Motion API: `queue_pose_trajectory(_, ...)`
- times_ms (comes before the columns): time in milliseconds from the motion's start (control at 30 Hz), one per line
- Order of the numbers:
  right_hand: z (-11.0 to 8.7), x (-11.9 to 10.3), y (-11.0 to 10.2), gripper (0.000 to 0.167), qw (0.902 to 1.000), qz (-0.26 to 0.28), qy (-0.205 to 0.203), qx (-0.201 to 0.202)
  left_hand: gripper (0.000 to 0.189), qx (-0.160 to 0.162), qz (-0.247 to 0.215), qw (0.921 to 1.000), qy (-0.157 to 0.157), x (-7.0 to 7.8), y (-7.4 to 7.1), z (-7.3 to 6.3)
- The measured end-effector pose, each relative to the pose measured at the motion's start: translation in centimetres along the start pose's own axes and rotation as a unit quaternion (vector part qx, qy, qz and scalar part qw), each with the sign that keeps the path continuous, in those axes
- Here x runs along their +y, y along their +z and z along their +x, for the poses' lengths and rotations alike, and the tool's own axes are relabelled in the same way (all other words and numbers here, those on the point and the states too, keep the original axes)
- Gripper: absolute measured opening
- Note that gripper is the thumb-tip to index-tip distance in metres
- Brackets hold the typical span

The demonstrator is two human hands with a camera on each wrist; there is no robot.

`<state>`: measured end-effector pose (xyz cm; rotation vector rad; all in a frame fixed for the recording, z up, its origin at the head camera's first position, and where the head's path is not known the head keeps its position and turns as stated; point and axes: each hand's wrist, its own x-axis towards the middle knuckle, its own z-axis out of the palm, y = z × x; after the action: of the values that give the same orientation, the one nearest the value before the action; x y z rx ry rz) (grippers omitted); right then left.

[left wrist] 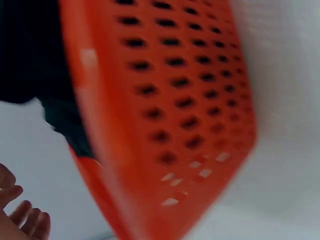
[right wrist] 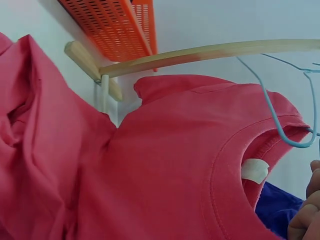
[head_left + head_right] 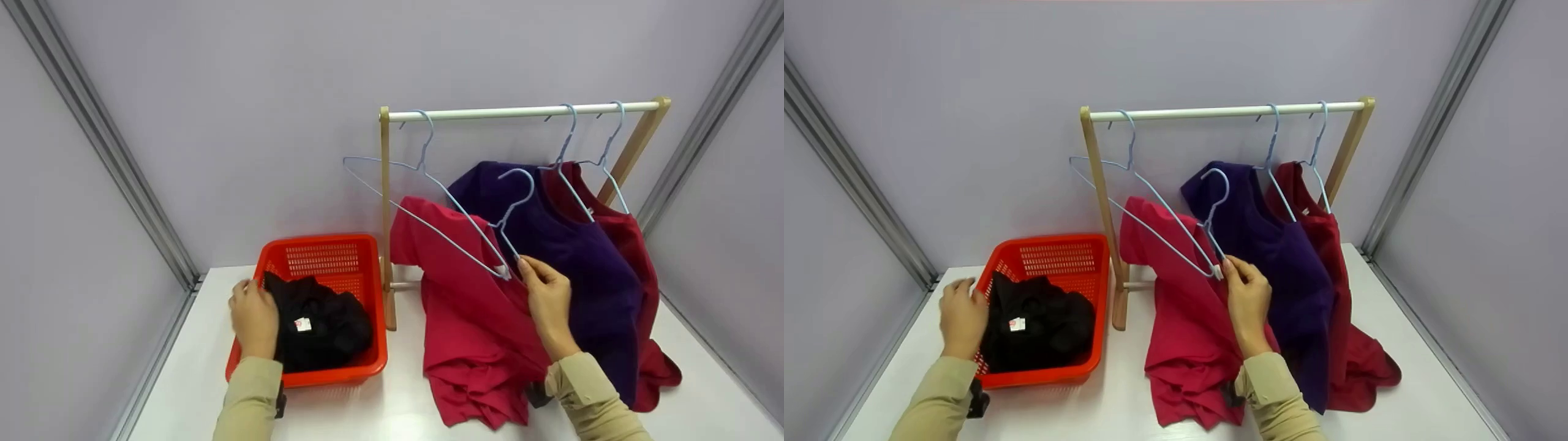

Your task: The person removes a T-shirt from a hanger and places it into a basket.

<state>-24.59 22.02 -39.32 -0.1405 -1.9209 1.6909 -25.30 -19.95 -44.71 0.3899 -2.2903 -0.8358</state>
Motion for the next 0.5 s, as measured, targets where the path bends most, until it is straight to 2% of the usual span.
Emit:
queue_pose_trajectory(67, -0.2, 0.5, -0.2, 0.026, 1.0000, -0.008, -0.003, 0.005, 0.030, -0.003, -0.012, 0.9996, 0.025, 1.7, 0.6, 0.2)
queue_pose_trajectory(233, -0.7, 1.9, -0.5, 0.021, 0.9991, -0.028, -0.014, 0.027, 0.029, -0.050, -0.033, 0.9958, 0.069, 6.2, 2.1, -0.2)
queue_pose_trajectory(300, -0.9, 2.4, -0.5, 0.019, 0.9985, -0.037, -0.020, 0.035, 0.028, -0.060, -0.041, 0.9930, 0.094, 7.7, 2.8, -0.6)
queue_pose_trajectory(400, -1.4, 3.0, -0.4, 0.018, 0.9980, -0.044, -0.018, 0.041, 0.024, -0.064, -0.041, 0.9862, 0.147, 9.6, 3.8, -1.2)
queue_pose_trajectory(500, -1.9, 3.4, -0.3, 0.019, 0.9984, -0.047, 0.002, 0.033, 0.020, -0.067, -0.034, 0.9763, 0.203, 11.1, 4.7, -1.9)
